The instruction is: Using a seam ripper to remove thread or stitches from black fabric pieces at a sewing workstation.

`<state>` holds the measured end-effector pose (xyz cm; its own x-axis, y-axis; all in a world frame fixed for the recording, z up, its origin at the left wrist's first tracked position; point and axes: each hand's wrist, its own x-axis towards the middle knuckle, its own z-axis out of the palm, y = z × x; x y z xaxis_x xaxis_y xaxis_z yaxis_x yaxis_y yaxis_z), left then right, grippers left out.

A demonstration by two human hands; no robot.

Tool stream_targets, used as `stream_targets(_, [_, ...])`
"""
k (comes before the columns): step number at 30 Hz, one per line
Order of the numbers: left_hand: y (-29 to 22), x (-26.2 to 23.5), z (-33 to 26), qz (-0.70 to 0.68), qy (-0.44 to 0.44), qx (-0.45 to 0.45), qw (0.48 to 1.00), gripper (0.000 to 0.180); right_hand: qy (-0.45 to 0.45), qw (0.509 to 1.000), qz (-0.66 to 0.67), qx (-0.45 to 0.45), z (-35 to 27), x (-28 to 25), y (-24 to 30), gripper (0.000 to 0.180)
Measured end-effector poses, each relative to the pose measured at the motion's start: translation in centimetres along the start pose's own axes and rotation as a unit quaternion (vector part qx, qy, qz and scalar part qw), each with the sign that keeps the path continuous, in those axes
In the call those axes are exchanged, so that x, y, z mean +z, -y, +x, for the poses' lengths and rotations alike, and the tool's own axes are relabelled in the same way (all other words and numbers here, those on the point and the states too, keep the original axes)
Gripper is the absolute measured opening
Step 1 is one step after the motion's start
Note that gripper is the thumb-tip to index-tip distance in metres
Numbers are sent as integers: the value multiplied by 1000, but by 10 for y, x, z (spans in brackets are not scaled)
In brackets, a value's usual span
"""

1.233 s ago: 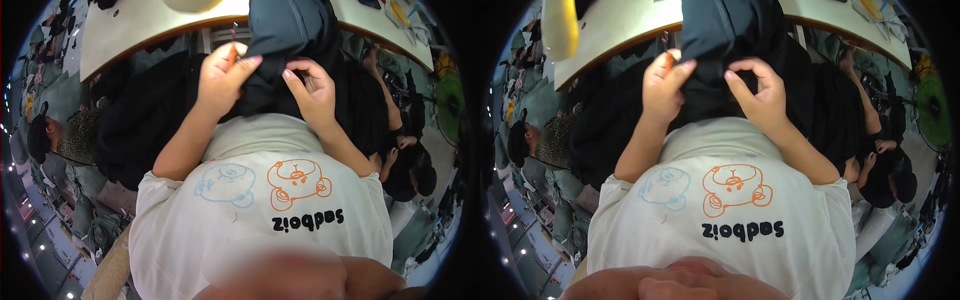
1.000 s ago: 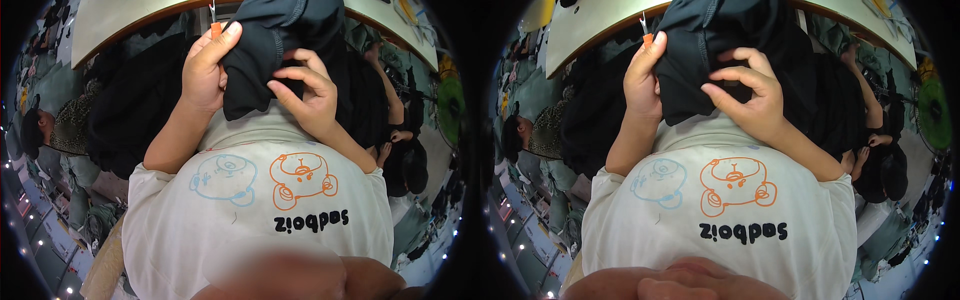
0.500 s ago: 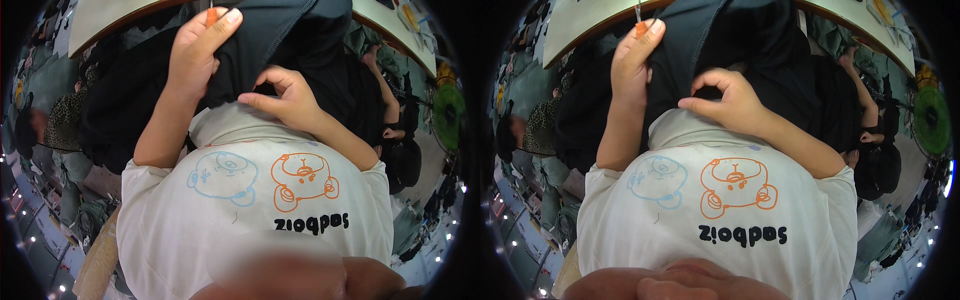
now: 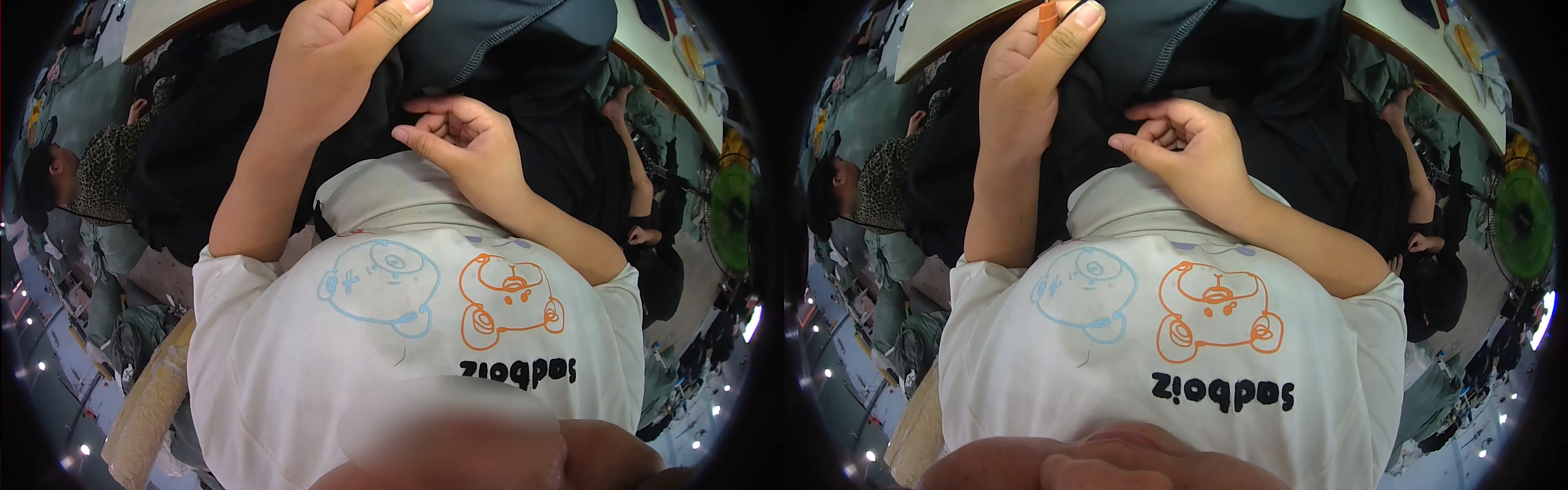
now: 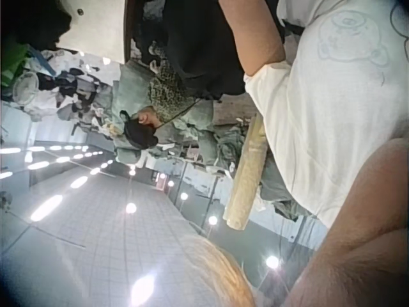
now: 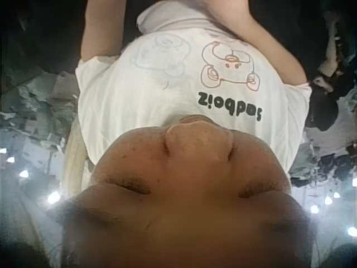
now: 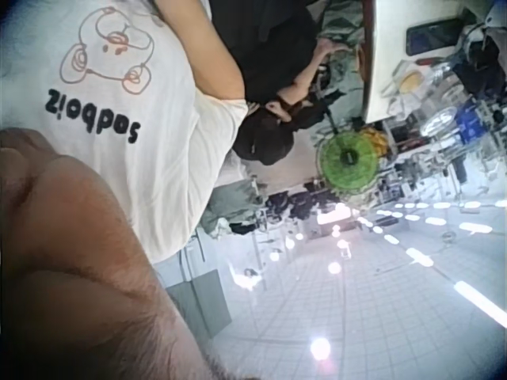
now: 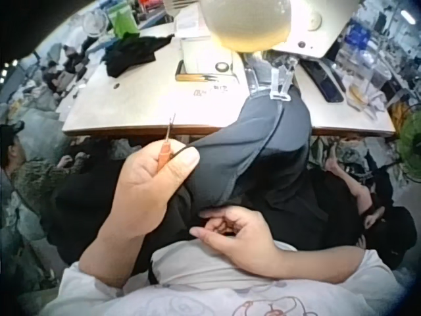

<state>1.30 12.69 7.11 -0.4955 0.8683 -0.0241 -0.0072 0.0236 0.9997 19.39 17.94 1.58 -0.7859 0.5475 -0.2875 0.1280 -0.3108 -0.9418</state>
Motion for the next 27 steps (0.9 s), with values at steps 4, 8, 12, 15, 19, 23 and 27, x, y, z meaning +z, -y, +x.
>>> stream_targets(4, [1,12,-3,-231,-21,-88,969,13,12,996,78,41,3,4,2,30])
stream_targets(8, [1,2,-3,-285,48,-113,951,14,55,988,126,73,5,8,2,25])
stream_targets(12, [8,-8,-2,-95,26,-35,995,10,124,988,18,94,10,3,7,22])
stream_targets(15, [4,-11,-7,68,-32,96,992,8,179,981,-53,50,7,10,4,25])
stream_targets(19, [-3,-37,-36,47,-11,151,987,31,240,967,-84,3,9,16,7,26])
stream_targets(23, [-8,-58,-97,-59,88,17,994,25,248,960,-87,-97,12,33,7,18])
stream_targets(27, [2,-74,-129,168,137,57,975,17,228,973,-19,-27,12,41,12,14])
